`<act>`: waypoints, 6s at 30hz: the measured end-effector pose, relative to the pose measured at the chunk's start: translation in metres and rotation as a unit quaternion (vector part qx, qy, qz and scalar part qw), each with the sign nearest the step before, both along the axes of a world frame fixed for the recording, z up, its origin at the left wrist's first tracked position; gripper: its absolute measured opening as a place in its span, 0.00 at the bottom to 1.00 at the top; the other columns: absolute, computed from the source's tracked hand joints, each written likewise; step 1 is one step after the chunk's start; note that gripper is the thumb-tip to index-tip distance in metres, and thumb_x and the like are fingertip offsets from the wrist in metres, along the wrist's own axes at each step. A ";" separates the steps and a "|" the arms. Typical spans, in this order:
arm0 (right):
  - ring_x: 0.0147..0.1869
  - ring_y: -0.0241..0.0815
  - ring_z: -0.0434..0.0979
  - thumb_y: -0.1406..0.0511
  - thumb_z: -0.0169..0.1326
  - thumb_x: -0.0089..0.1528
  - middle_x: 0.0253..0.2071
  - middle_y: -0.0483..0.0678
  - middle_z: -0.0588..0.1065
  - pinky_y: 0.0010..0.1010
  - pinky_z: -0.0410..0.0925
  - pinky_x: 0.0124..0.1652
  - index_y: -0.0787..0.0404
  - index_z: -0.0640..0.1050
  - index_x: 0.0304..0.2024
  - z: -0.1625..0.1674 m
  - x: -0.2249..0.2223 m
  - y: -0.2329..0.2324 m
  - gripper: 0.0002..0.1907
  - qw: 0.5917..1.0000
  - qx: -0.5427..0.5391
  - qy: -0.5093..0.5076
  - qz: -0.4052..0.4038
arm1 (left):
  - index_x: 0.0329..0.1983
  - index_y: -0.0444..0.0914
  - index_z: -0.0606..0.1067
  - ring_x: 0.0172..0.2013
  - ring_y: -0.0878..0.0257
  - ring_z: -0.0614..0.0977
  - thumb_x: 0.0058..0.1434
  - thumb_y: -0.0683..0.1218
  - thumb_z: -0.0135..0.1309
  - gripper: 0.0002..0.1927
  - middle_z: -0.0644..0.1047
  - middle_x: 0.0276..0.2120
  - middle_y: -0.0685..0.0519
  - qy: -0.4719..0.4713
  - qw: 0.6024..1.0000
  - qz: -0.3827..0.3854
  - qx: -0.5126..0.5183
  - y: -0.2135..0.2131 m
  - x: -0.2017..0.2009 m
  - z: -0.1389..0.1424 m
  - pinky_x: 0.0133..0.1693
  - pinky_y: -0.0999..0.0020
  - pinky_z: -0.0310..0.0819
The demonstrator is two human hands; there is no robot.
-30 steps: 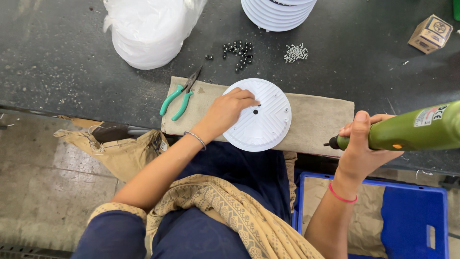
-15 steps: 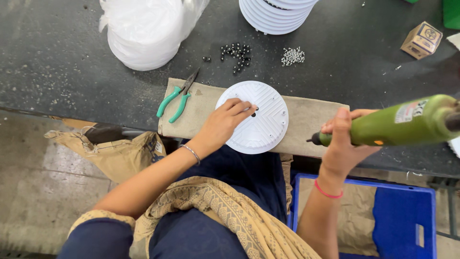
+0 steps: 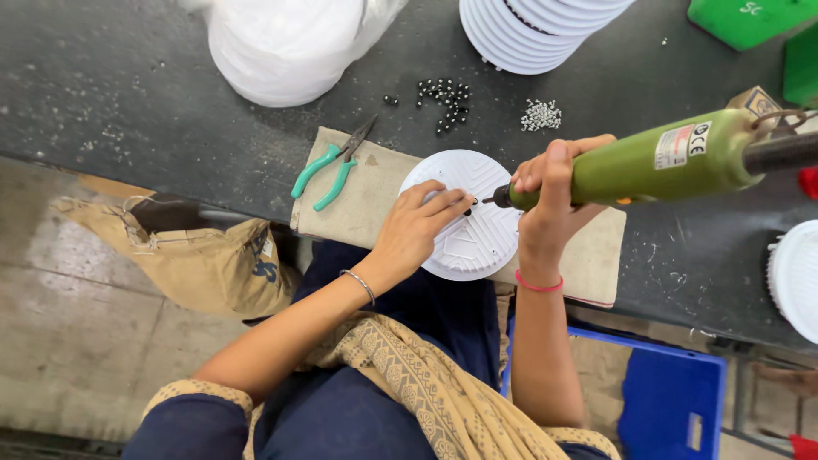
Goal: The person uses a green electric screwdriver to drive screws into white circular plastic light fixture components. They repeatedly pick up components, align them, insert screws, and tighten them before placing the finished units aside. The person also handles a plastic bag containing additional components.
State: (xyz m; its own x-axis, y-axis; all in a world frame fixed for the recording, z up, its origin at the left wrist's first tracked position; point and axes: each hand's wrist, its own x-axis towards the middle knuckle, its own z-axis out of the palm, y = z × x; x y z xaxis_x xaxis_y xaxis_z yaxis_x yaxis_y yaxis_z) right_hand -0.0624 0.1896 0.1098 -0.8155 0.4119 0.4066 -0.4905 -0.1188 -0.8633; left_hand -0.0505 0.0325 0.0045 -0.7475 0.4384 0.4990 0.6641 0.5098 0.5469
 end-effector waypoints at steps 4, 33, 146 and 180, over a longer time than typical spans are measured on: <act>0.22 0.35 0.65 0.71 0.51 0.71 0.25 0.45 0.64 0.29 0.67 0.29 0.62 0.64 0.41 0.002 -0.006 -0.009 0.09 1.000 0.015 -0.014 0.005 | 0.60 0.41 0.76 0.58 0.52 0.73 0.57 0.38 0.50 0.25 0.75 0.59 0.57 0.005 1.000 0.006 -0.001 0.000 -0.002 -0.002 0.59 0.57 0.69; 0.24 0.36 0.65 0.70 0.52 0.71 0.24 0.45 0.65 0.28 0.67 0.28 0.63 0.64 0.42 -0.005 -0.015 -0.026 0.08 0.998 0.056 -0.016 -0.037 | 0.57 0.36 0.76 0.59 0.53 0.74 0.59 0.39 0.51 0.21 0.76 0.59 0.51 0.017 1.000 -0.001 0.013 -0.006 -0.005 -0.007 0.57 0.58 0.71; 0.47 0.38 0.77 0.66 0.56 0.64 0.48 0.54 0.78 0.29 0.69 0.44 0.68 0.72 0.62 -0.085 0.064 0.077 0.24 0.929 0.000 -0.358 0.093 | 0.43 0.37 0.78 0.57 0.55 0.78 0.54 0.38 0.54 0.13 0.79 0.45 0.51 0.049 0.993 -0.106 0.005 -0.075 0.027 0.025 0.66 0.53 0.68; 0.34 0.29 0.71 0.69 0.52 0.74 0.36 0.45 0.74 0.22 0.70 0.34 0.64 0.75 0.47 -0.138 0.038 0.138 0.03 0.979 0.010 -0.174 -0.104 | 0.39 0.37 0.80 0.42 0.48 0.76 0.65 0.41 0.59 0.02 0.79 0.37 0.48 0.154 0.953 0.243 0.092 -0.100 -0.199 0.074 0.46 0.55 0.70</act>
